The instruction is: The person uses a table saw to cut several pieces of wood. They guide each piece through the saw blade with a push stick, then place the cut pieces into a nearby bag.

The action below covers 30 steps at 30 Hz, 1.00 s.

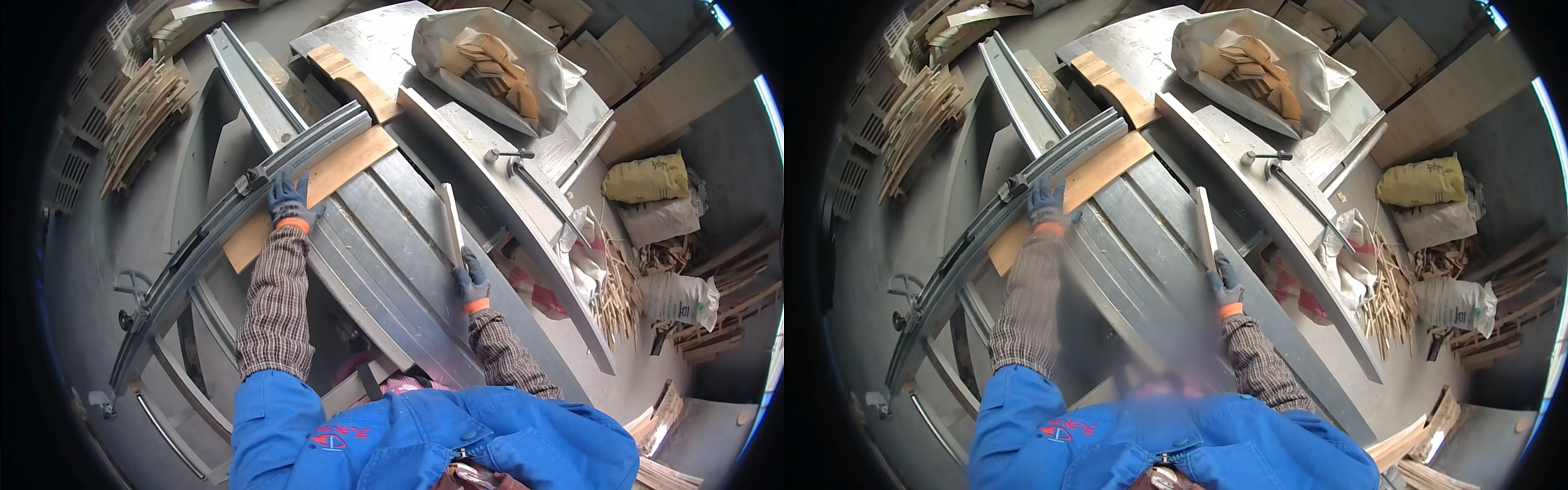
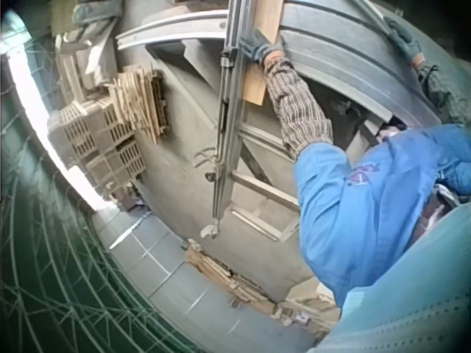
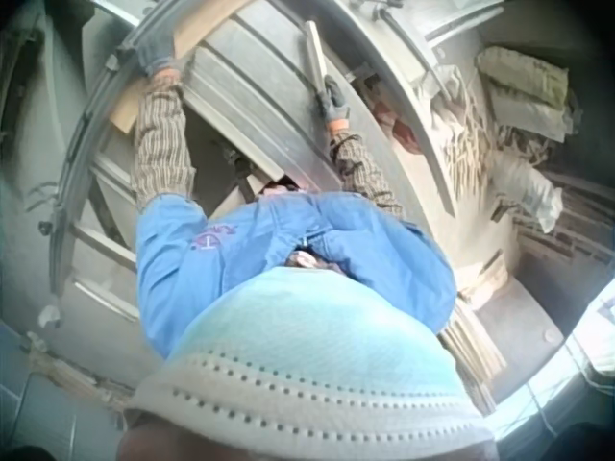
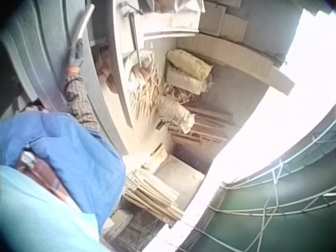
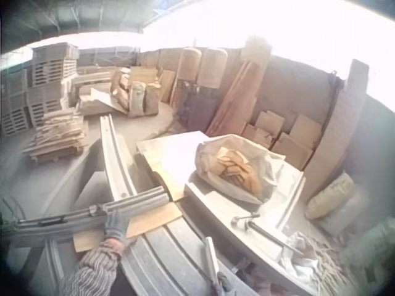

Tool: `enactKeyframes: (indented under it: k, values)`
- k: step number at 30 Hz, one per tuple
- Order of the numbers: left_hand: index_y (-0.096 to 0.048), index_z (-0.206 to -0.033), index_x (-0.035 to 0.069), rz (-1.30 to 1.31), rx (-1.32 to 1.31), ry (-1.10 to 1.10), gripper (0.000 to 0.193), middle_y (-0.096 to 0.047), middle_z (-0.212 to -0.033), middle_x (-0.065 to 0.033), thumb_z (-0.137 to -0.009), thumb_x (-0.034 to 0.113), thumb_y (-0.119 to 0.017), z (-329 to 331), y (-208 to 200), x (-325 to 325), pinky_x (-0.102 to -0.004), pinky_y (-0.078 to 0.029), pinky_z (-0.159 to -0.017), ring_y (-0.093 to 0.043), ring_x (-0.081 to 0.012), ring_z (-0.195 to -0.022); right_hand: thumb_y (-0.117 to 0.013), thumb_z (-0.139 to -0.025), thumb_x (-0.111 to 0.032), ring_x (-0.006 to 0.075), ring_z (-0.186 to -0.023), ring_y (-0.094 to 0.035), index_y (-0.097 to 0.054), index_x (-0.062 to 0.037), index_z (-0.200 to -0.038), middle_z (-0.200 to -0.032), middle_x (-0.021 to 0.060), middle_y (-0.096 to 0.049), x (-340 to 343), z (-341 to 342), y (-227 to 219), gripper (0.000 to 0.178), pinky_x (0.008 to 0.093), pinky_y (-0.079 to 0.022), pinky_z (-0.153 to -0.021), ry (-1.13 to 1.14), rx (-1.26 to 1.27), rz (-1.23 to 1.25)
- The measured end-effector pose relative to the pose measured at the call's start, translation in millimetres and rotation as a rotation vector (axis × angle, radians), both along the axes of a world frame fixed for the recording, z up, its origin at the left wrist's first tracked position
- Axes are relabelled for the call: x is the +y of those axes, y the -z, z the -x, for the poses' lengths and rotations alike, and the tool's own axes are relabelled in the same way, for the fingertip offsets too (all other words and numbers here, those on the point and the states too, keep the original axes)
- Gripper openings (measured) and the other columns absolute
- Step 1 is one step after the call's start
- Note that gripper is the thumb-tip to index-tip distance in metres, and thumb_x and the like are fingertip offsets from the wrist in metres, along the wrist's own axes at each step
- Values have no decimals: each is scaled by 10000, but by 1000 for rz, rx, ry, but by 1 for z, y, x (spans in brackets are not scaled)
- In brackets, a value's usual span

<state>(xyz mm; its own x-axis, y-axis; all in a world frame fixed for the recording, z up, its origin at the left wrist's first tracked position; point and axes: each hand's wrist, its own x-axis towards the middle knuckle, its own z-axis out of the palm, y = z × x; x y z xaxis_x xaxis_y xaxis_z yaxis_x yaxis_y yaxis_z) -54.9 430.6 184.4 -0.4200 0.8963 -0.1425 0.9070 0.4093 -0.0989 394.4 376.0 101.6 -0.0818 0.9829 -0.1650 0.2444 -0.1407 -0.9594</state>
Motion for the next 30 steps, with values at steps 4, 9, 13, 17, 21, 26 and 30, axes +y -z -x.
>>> enactKeyframes:
  k: [4,9,13,17,21,26,30]
  values:
    - [-376,-1550,261,-174,-26,-193,948,-262,-1598,-101,-755,649,-717,38,34,-65,-515,-195,-1205,-189,-335,-1497,-655,-940,-133,245,-1351,-511,-536,8,-1410,-1457,157,-548,3,22,-9,505,337,-385,-1127,36,3,30]
    - [-471,-1490,235,-252,-30,-463,871,-346,-1565,-123,-749,568,-784,43,67,-164,-465,-250,-1213,-246,-347,-1465,-655,-936,-112,243,-1341,-518,-527,8,-1423,-1448,154,-558,-14,-11,-12,518,324,-396,-1112,38,-87,-85]
    - [-592,-1397,203,-471,-138,-446,714,-378,-1546,-106,-761,423,-831,53,90,-183,-457,-313,-1193,-278,-363,-1440,-653,-931,-113,246,-1343,-518,-517,2,-1436,-1454,156,-554,-25,-13,-21,535,325,-393,-1116,58,-43,-46]
    - [-647,-1329,184,-412,-111,-372,597,-415,-1506,-106,-785,359,-819,43,89,-163,-460,-340,-1174,-299,-364,-1421,-651,-930,-117,246,-1345,-518,-522,1,-1433,-1460,158,-548,-29,-20,-16,532,328,-391,-1120,59,-77,-85]
    - [-661,-1305,176,-533,-180,-191,535,-422,-1499,-111,-803,307,-795,25,89,-134,-458,-338,-1172,-320,-370,-1411,-644,-933,-118,244,-1344,-519,-534,-4,-1424,-1459,156,-550,-27,-18,-19,517,327,-391,-1121,57,-67,-71]
    - [-546,-1425,261,-144,-65,-305,708,-353,-1556,-87,-804,552,-722,-34,29,-86,-516,-222,-1204,-256,-328,-1470,-650,-925,-115,234,-1335,-513,-545,-11,-1417,-1434,144,-562,-17,-26,-7,513,311,-391,-1103,100,21,62]
    - [-451,-1502,303,-145,35,-128,840,-240,-1628,-106,-786,684,-668,-39,15,-43,-564,-95,-1222,-155,-320,-1524,-657,-910,-139,183,-987,-658,-569,-78,-1415,-1145,95,-682,19,-7,-4,517,284,-513,-836,89,46,30]
